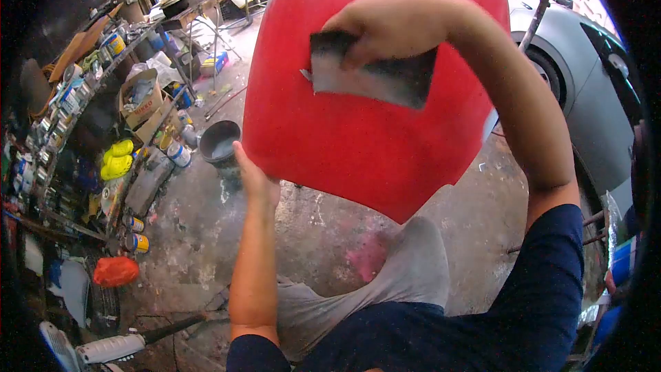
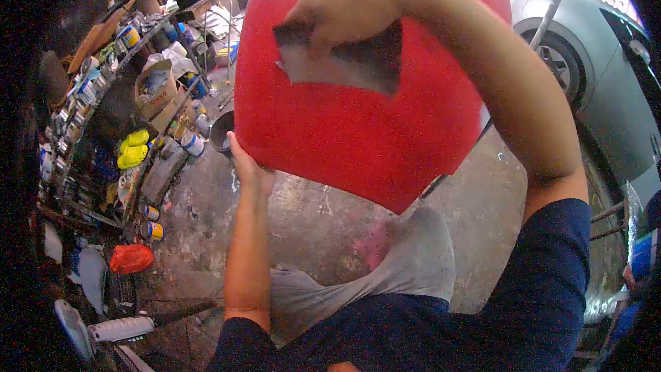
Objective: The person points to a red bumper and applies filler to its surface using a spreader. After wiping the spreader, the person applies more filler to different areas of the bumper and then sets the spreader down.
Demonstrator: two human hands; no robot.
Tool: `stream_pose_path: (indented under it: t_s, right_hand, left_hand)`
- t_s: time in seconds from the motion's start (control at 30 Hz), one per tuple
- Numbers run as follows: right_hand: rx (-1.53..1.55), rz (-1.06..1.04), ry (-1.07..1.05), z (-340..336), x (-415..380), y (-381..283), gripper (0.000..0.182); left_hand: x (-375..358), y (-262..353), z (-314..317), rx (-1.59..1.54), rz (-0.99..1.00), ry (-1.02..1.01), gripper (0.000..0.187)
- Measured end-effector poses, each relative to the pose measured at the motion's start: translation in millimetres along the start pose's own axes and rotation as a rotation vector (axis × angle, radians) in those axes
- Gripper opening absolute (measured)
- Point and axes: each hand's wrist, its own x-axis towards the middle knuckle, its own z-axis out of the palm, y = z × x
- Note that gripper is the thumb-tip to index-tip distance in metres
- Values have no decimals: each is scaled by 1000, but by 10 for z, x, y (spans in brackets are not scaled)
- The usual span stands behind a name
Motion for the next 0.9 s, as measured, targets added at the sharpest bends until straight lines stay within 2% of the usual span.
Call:
stream_pose_path:
  t_s: [0.1,0.2,0.33,0.37,0.43,0.5,0.53,0.63,0.77,0.9]
  right_hand:
    - [24,75,62,-153,-137,0,38]
    - [-55,-9,9,102,60,62,39]
    - [-20,57,111,-80,-180,-137,41]
    - [43,152,160,-135,-255,-172,42]
    - [75,129,66,-144,-178,-73,41]
    - [-67,-82,-104,56,81,73,40]
    - [-143,33,-104,155,96,-15,39]
    - [-7,42,-4,-1,-35,-56,39]
    - [-37,182,121,-164,-223,-224,37]
    - [-79,10,-62,91,94,-46,38]
  left_hand:
    - [-28,32,48,40,27,-1,72]
    - [-26,-14,31,26,9,10,73]
    - [15,-36,-35,23,27,-3,72]
    - [12,-43,-33,25,28,-2,71]
    - [5,-37,-28,24,31,0,71]
    - [-8,-28,-12,20,31,4,71]
    - [-19,-28,9,20,22,15,71]
    - [-38,17,30,21,17,43,71]
    - [-15,6,29,26,45,18,70]
    - [-15,-5,15,-12,0,24,70]
